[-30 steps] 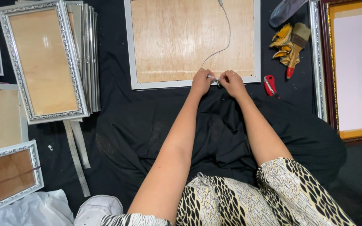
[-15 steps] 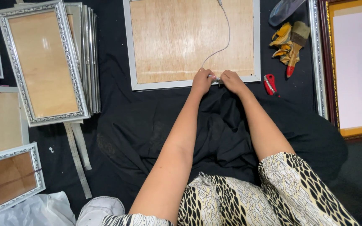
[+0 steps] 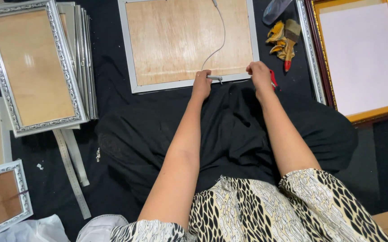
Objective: Brushing the wooden back of a picture frame and adjusting the hanging wire.
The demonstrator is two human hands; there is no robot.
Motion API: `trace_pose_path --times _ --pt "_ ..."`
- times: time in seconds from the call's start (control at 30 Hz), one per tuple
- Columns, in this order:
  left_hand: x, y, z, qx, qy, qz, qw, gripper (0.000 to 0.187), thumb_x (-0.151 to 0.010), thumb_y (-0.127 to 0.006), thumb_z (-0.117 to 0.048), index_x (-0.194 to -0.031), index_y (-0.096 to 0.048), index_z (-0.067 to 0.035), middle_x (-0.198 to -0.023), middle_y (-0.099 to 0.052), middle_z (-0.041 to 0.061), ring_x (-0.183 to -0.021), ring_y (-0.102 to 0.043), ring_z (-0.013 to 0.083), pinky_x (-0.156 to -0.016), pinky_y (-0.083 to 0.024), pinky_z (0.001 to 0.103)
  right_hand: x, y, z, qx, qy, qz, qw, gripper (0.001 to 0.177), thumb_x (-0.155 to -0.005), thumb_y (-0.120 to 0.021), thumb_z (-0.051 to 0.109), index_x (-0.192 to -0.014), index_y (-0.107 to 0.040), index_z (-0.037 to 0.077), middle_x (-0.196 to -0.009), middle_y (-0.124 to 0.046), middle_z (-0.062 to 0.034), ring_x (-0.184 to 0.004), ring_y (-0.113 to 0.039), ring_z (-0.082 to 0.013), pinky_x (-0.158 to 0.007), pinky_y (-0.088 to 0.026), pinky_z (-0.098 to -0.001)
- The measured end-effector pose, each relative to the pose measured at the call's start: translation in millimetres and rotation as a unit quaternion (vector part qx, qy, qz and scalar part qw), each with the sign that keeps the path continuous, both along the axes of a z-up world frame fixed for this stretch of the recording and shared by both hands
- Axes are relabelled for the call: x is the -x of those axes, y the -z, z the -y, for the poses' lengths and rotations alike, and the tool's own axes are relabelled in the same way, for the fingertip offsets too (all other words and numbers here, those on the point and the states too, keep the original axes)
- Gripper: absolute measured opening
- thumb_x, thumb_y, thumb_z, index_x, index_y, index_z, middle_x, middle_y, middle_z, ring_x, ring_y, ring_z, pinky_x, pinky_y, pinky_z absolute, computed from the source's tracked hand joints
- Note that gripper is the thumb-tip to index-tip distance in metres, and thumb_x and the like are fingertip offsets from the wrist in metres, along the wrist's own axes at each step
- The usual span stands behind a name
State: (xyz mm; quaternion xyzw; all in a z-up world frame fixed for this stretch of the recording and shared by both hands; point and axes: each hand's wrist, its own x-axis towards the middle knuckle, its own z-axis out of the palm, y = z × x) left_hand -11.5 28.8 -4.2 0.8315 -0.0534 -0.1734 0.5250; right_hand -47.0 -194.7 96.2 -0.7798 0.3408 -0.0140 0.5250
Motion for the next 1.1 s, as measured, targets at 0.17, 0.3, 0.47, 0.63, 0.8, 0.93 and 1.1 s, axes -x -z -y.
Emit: trace_pose_path --times 0.17,0.3,0.47,0.63,0.8,0.93,1.1 --pt "58.8 -66.9 -43.7 -0.087 0.036 0.094 0.991 0.056 -0.097 -0.065 -0.002 -0.148 -0.043 0.002 -0.145 -0.039 0.025 -0.125 -0.059 0.0454 -0.101 -0.059 0.054 23.1 -100.0 -42.5 -0.052 -0.007 0.045 0.998 0.021 -0.096 -0.056 0.028 -0.083 -0.068 0.019 -0.087 -0.069 -0.0002 -0.088 -0.066 -0.0142 -0.084 -0.054 -0.0291" --pt "65.4 -48.2 -48.7 -0.149 0.082 0.109 0.979 0.070 -0.102 -0.064 -0.028 -0.159 -0.026 -0.014 -0.163 -0.020 0.016 -0.129 -0.049 0.0456 -0.094 -0.051 0.055 37.3 -170.2 -72.3 -0.103 -0.050 0.026 0.993 0.016 -0.096 -0.051 0.027 -0.082 -0.057 0.024 -0.090 -0.060 0.0092 -0.089 -0.058 -0.0074 -0.087 -0.044 -0.0283" --pt "80.9 -68.2 -51.0 -0.193 0.121 0.114 0.967 0.066 -0.095 -0.063 -0.053 -0.146 -0.042 -0.016 -0.149 -0.036 0.013 -0.118 -0.052 0.0397 -0.093 -0.048 0.052 31.8 -211.8 -79.2 -0.085 -0.114 0.127 0.982 0.014 -0.094 -0.048 0.028 -0.086 -0.058 0.023 -0.092 -0.062 0.0081 -0.089 -0.059 -0.0078 -0.085 -0.045 -0.0280" --pt "81.7 -70.9 -38.4 -0.231 0.158 0.103 0.954 0.042 -0.087 -0.071 -0.048 -0.111 -0.053 -0.019 -0.119 -0.050 0.010 -0.103 -0.051 0.0358 -0.086 -0.045 0.048 29.9 -246.3 -82.0 -0.052 -0.185 0.166 0.967 0.023 -0.103 -0.050 0.043 -0.095 -0.061 0.025 -0.100 -0.064 0.0099 -0.099 -0.061 -0.0055 -0.091 -0.046 -0.0261" --pt "73.6 -47.9 -25.6 -0.205 0.306 -0.154 0.917 0.017 -0.100 -0.053 -0.034 -0.092 -0.058 -0.020 -0.093 -0.067 0.003 -0.079 -0.058 0.0223 -0.064 -0.042 0.038 13.8 -190.0 -54.1 -0.113 -0.144 0.128 0.975 0.013 -0.098 -0.051 0.026 -0.089 -0.059 0.024 -0.094 -0.066 0.0083 -0.089 -0.060 -0.0065 -0.080 -0.046 -0.0241" --pt "65.0 -53.9 -26.9 -0.194 0.380 -0.232 0.874 0.017 -0.092 -0.047 -0.031 -0.086 -0.061 -0.025 -0.097 -0.064 0.000 -0.084 -0.055 0.0186 -0.075 -0.043 0.038 -2.7 -137.2 -43.7 -0.154 -0.112 0.062 0.980 0.017 -0.101 -0.051 0.024 -0.087 -0.060 0.020 -0.089 -0.063 0.0060 -0.081 -0.057 -0.0071 -0.076 -0.047 -0.0241" --pt "68.0 29.6 -24.8 -0.178 0.281 -0.213 0.919 0.031 -0.095 -0.063 -0.042 -0.095 -0.077 -0.014 -0.098 -0.077 0.013 -0.097 -0.072 0.0352 -0.085 -0.058 0.047 -12.0 -13.2 -27.6 -0.079 -0.071 0.001 0.994 0.013 -0.089 -0.060 0.027 -0.089 -0.068 0.016 -0.082 -0.066 -0.0004 -0.080 -0.064 -0.0105 -0.071 -0.049 -0.0229"
